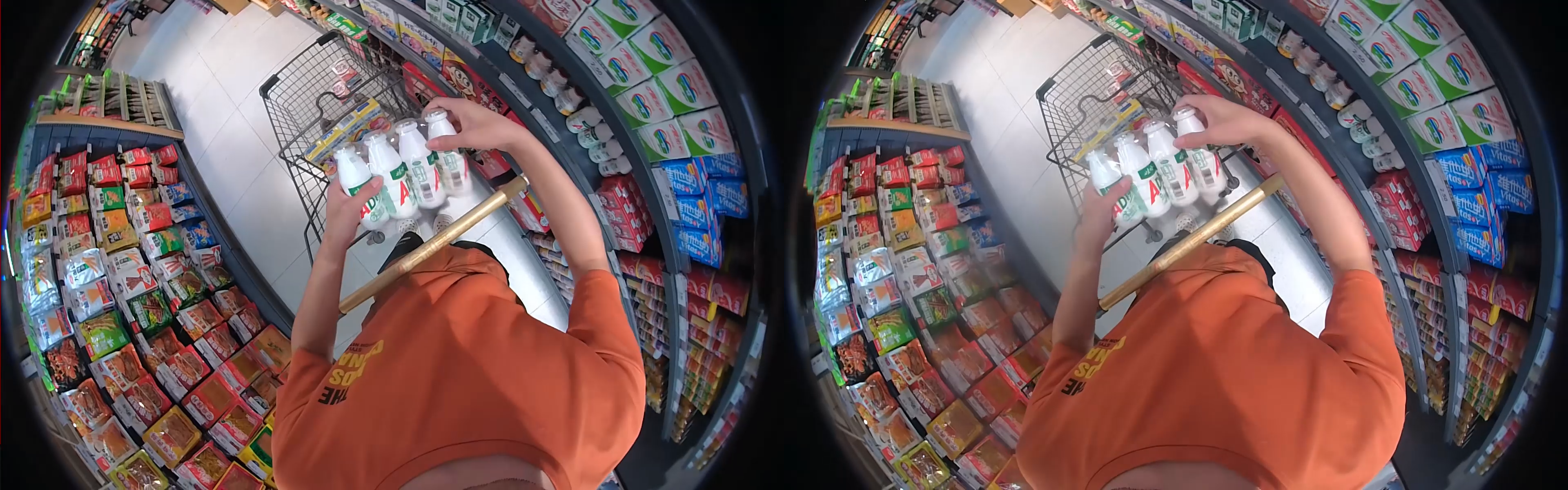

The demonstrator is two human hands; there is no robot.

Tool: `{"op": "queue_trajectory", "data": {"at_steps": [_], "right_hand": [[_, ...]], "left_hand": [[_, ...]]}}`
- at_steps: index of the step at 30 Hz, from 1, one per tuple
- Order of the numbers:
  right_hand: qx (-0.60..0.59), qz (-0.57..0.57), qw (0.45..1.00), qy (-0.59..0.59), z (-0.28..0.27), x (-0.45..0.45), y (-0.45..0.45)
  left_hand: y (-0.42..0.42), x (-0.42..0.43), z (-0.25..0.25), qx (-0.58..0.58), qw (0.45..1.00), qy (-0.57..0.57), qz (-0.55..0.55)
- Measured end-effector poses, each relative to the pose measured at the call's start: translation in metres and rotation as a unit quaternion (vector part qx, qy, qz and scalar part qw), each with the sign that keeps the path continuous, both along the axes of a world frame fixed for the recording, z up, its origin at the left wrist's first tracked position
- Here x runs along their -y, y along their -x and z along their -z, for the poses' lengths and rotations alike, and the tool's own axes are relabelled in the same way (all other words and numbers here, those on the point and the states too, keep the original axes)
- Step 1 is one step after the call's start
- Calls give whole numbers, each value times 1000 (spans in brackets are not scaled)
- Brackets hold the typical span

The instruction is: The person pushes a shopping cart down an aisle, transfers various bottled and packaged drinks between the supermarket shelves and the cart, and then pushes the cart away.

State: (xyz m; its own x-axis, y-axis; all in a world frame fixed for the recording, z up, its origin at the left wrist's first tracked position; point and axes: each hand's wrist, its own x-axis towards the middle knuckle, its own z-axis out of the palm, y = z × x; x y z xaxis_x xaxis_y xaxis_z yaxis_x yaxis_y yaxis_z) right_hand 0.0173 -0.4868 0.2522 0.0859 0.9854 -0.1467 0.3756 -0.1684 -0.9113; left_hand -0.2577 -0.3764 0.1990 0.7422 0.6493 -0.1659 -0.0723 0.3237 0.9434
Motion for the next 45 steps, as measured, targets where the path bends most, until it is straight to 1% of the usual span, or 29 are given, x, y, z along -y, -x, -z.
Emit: {"op": "queue_trajectory", "data": {"at_steps": [1, 2, 3, 4, 5, 6, 7, 9, 10, 12, 14, 17, 19, 22, 23, 25, 26, 28, 29, 31, 32, 34, 35, 37, 38, 40, 41, 44, 45], "right_hand": [[-5, -22, 999, -33, 10, -9, 2], [-11, -43, 997, -67, 17, -16, 4], [49, -47, 993, -94, 15, -23, 12], [94, -44, 990, -97, 21, -31, 18], [139, -43, 984, -101, 37, -40, 25], [185, -40, 976, -106, 56, -48, 30], [174, -32, 978, -115, 83, -56, 30], [172, -15, 984, -48, 129, -72, 30], [165, -9, 986, -22, 142, -77, 32], [172, 4, 985, -22, 162, -85, 36], [187, 12, 982, -21, 179, -94, 40], [216, 20, 976, -10, 189, -103, 46], [228, 26, 973, 12, 178, -107, 52], [257, 43, 965, 38, 174, -113, 54], [255, 53, 965, 27, 175, -112, 54], [253, 76, 965, 5, 182, -110, 55], [257, 96, 961, 25, 182, -107, 54], [265, 139, 952, 65, 170, -95, 56], [296, 126, 944, 72, 162, -85, 54], [355, 103, 925, 89, 136, -54, 45], [366, 108, 919, 101, 121, -38, 46], [386, 113, 907, 126, 97, -10, 51], [395, 114, 903, 122, 97, 2, 55], [411, 122, 896, 114, 100, 20, 64], [424, 132, 892, 88, 107, 26, 68], [450, 154, 879, 38, 117, 33, 74], [425, 165, 889, 34, 123, 34, 73], [422, 172, 888, 62, 121, 31, 78], [432, 177, 883, 45, 125, 33, 79]], "left_hand": [[4, -7, 2, -34, 991, -133, 7], [9, -19, 8, -92, 970, -225, 26], [14, -34, 17, -148, 937, -315, 46], [15, -41, 18, -202, 892, -400, 65], [15, -41, 21, -246, 886, -393, 18], [17, -47, 33, -253, 885, -391, 17], [19, -55, 58, -259, 883, -391, 17], [19, -65, 95, -264, 887, -380, 1], [20, -67, 103, -285, 889, -358, 3], [20, -75, 116, -325, 891, -317, 9], [20, -83, 130, -357, 883, -305, 6], [22, -87, 138, -385, 874, -298, -5], [22, -89, 135, -416, 863, -287, 4], [23, -85, 137, -411, 860, -301, -10], [22, -85, 141, -425, 856, -295, -4], [25, -89, 163, -414, 864, -286, -4], [25, -93, 173, -408, 868, -282, -4], [31, -90, 153, -486, 827, -283, 22], [33, -86, 138, -522, 803, -285, 37], [37, -72, 106, -538, 783, -305, 65], [39, -62, 96, -547, 773, -312, 79], [34, -37, 89, -388, 844, -357, 101], [28, -27, 88, -304, 869, -374, 107], [8, -12, 94, -247, 870, -410, 122], [0, -8, 98, -215, 868, -428, 131], [-11, -4, 105, -251, 867, -395, 174], [-14, -1, 109, -269, 864, -378, 198], [-21, 0, 78, -325, 841, -347, 258], [-18, 1, 93, -304, 824, -413, 241]]}}
